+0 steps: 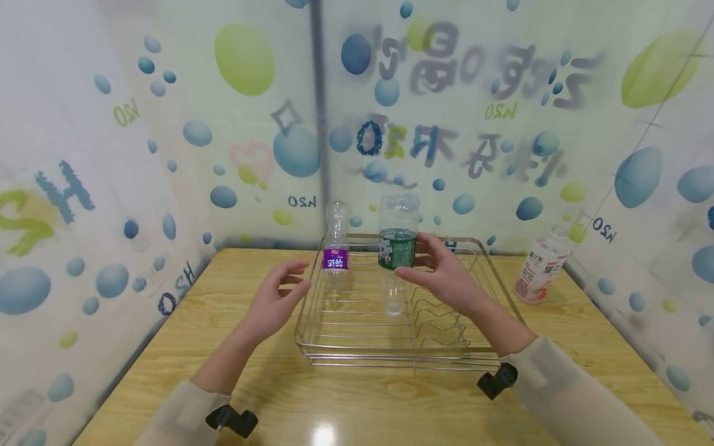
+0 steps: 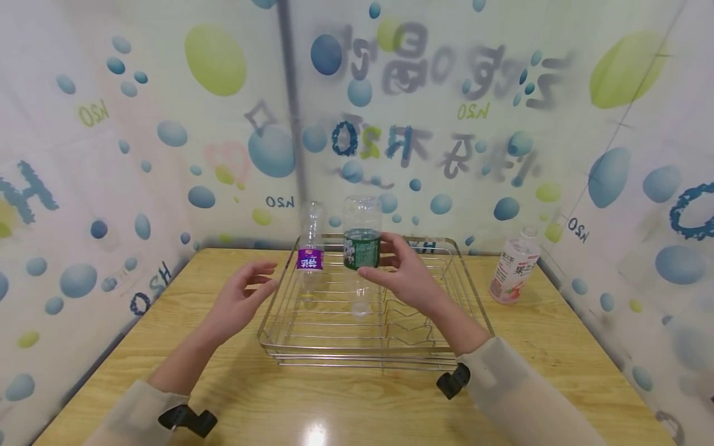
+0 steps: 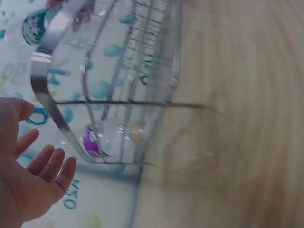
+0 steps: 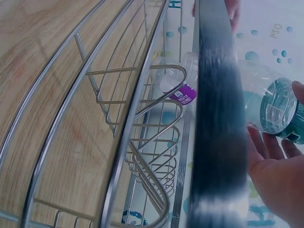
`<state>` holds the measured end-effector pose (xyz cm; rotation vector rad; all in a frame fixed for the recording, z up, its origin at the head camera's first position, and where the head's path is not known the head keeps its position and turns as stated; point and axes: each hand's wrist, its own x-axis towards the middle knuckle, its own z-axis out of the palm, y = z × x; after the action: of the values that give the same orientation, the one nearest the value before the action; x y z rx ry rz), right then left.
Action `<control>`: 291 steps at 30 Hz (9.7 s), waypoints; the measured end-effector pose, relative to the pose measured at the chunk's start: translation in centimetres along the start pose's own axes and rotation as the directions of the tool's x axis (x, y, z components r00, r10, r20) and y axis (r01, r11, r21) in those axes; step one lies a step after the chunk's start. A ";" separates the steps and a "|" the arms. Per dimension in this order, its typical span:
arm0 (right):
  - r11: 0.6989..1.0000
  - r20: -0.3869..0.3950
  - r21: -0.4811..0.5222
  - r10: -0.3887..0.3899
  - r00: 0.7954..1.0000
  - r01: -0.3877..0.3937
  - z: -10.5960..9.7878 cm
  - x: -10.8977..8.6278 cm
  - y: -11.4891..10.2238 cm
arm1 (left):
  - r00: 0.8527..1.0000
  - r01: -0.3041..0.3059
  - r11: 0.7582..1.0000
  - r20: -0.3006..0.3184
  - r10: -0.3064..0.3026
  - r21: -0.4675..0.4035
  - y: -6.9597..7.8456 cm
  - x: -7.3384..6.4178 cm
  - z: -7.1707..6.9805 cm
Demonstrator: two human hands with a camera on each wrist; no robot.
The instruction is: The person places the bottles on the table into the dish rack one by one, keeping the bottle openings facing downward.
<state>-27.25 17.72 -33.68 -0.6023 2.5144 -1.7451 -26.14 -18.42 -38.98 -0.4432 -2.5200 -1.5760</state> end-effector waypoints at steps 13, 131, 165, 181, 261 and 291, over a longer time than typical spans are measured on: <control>1.000 0.001 0.010 0.004 1.000 -0.004 0.1 0.0 -0.4 | 0.981 0.074 0.953 0.191 -0.017 -0.295 -3.9 -1.7 1.4; 0.965 0.042 0.005 0.261 0.965 -0.261 5.4 11.4 5.2 | 0.969 0.036 0.921 0.237 0.062 -0.388 -4.7 -1.8 1.9; 0.972 0.078 -0.009 0.234 0.969 -0.234 5.1 11.5 5.6 | 0.970 0.037 0.920 0.237 0.062 -0.391 -4.7 -1.9 1.9; 0.969 0.097 -0.008 0.245 0.965 -0.246 4.9 11.4 5.6 | 0.970 0.041 0.922 0.236 0.056 -0.386 -4.6 -1.9 1.9; 0.953 -0.184 -0.262 0.106 0.977 -0.153 -14.3 -9.2 5.1 | 0.967 0.045 0.909 0.247 0.065 -0.415 -4.8 -1.8 2.0; 0.898 -0.389 -0.229 0.270 0.881 -0.377 -22.4 -10.5 13.6 | 0.968 0.054 0.915 0.244 0.050 -0.400 -4.7 -1.9 1.8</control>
<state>-26.85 45.29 -39.70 0.1583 2.9237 -1.4658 -25.77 -19.05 -44.32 -0.7292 -2.3436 -2.1776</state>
